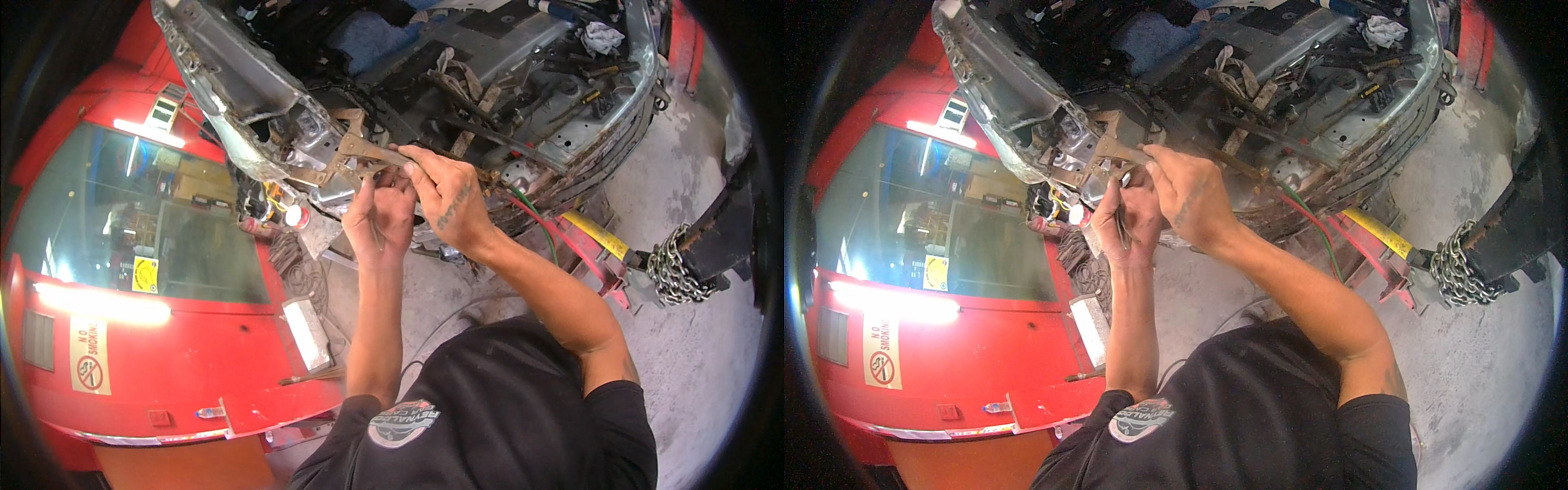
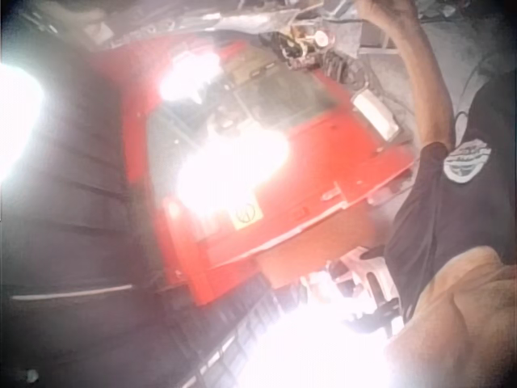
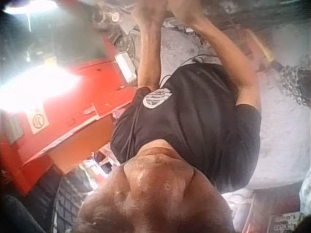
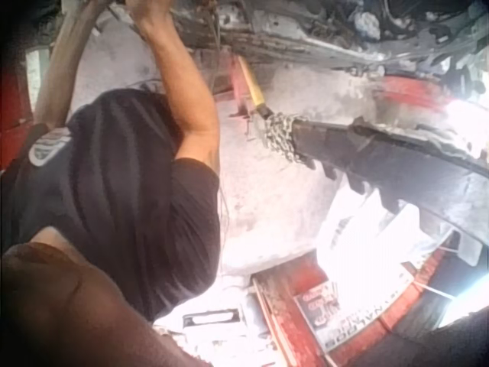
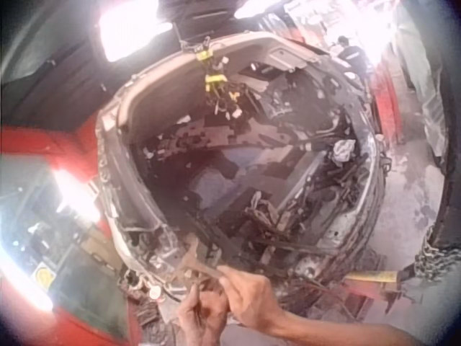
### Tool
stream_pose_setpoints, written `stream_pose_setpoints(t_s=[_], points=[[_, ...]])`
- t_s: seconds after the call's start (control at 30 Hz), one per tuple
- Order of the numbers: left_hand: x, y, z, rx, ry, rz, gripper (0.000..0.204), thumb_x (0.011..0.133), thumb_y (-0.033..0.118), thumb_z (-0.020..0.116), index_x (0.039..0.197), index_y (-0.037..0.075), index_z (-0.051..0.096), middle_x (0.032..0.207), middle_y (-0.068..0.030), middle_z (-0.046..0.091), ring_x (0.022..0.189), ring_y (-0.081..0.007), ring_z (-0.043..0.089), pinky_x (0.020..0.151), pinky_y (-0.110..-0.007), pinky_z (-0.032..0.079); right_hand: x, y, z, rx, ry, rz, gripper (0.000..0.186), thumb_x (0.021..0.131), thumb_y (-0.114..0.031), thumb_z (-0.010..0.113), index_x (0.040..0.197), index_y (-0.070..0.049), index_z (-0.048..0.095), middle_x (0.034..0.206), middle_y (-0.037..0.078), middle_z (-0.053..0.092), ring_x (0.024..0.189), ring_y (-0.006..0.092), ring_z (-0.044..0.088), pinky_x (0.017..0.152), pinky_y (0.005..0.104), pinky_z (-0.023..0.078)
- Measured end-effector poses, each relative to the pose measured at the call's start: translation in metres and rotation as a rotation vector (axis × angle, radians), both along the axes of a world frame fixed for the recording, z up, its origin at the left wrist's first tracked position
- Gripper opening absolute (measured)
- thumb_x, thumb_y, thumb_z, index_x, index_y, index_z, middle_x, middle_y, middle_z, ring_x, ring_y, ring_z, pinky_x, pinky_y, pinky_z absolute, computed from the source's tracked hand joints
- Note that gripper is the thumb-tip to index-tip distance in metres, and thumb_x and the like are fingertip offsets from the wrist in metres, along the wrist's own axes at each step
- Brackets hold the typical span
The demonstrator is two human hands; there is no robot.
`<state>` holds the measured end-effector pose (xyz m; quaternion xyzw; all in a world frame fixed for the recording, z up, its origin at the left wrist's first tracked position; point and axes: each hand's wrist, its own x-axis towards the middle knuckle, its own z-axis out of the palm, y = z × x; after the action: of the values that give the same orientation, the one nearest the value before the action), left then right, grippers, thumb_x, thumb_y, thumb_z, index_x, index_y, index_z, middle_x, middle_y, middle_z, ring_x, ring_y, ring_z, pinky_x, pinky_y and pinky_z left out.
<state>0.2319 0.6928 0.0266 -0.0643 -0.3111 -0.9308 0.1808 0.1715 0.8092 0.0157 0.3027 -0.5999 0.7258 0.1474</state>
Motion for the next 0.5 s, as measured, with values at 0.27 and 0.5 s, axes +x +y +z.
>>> stream_pose_setpoints(t_s=[0.27,0.5], points=[[-0.0063,-0.0004,0.0024,0.01,0.03,-0.017,0.043,0.101,0.013,0.056,0.141,0.002,0.047,0.142,-0.0163,0.054,0.133,-0.0293,0.048,0.118,-0.048,0.036,-0.0034,-0.0015,0.0013,0.013,0.097,-0.046,0.025,0.095,-0.007,0.058,0.115,0.005,0.067,0.089,0.025,0.07,0.08,0.0408,0.069,0.068,0.0449,0.053],[-0.0102,-0.0022,-0.0045,-0.016,0.052,-0.003,0.046,0.103,0.013,0.057,0.145,0.0,0.044,0.147,-0.013,0.052,0.134,-0.0266,0.049,0.12,-0.044,0.033,-0.0048,-0.0012,-0.0027,0.045,0.141,-0.049,0.027,0.095,-0.007,0.06,0.12,0.003,0.066,0.082,0.022,0.068,0.074,0.0384,0.068,0.064,0.0443,0.052]])
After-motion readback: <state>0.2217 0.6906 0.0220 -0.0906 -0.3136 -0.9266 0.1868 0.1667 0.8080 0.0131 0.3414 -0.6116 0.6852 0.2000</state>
